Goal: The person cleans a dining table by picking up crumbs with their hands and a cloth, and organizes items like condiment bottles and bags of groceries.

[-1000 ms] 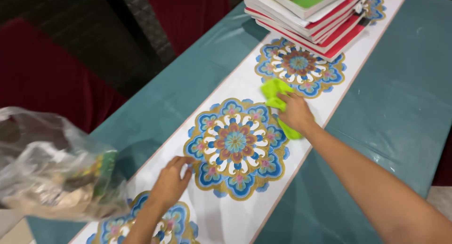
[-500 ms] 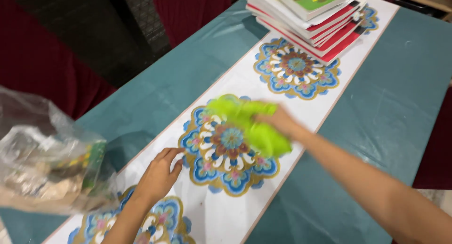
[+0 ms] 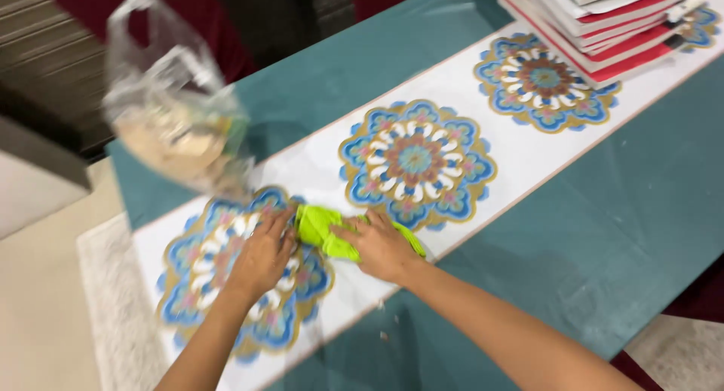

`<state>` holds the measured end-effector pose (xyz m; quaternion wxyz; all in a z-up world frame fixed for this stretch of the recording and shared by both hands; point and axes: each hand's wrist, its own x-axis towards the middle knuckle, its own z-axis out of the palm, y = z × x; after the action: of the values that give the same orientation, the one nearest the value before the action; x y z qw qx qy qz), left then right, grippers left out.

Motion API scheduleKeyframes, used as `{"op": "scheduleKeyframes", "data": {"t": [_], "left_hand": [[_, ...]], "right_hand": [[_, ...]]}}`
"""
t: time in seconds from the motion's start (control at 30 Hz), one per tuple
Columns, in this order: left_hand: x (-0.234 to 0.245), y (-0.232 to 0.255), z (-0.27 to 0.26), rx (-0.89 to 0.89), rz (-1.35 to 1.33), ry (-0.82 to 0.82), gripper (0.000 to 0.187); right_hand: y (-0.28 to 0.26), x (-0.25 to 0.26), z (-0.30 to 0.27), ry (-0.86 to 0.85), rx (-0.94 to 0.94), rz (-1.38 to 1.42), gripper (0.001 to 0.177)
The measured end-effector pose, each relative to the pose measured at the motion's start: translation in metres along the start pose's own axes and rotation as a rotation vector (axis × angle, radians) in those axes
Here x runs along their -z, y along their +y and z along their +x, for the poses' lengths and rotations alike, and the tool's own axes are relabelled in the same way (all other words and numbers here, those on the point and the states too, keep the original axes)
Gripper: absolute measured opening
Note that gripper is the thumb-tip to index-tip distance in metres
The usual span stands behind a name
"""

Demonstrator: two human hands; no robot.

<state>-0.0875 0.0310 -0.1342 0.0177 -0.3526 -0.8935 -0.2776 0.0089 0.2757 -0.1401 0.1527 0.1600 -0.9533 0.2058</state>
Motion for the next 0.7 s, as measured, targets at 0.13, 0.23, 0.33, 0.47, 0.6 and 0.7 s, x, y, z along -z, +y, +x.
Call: {"op": "scheduleKeyframes", "data": {"t": [0.13, 0.23, 0.33, 0.47, 0.6, 0.7], "left_hand": [[0.012, 0.027, -0.061, 0.203, -0.017, -0.059, 0.048], [0.016, 0.043, -0.113, 0.245, -0.018, 0.016, 0.055], [0.019, 0.057, -0.155, 0.348, -0.125, 0.074, 0.054], [0.008, 0.053, -0.199, 0.384, -0.227, 0.135, 0.058], [0.015, 0.065, -0.227, 0.464, -0.219, 0.136, 0.059], [0.018, 0.056, -0.243, 0.522, -0.221, 0.129, 0.059]], "right_hand": [[0.003, 0.002, -0.029, -0.096, 0.001, 0.296, 0.067], [0.03, 0.024, -0.061, -0.049, -0.258, 0.67, 0.056], [0.051, 0.069, -0.098, 0.038, -0.634, 0.486, 0.054], [0.019, 0.046, -0.14, 0.101, -0.515, 0.069, 0.054], [-0.075, 0.0, -0.139, 0.165, -0.207, 0.16, 0.058], [-0.092, -0.021, -0.115, 0.037, -0.332, 0.409, 0.049]]}}
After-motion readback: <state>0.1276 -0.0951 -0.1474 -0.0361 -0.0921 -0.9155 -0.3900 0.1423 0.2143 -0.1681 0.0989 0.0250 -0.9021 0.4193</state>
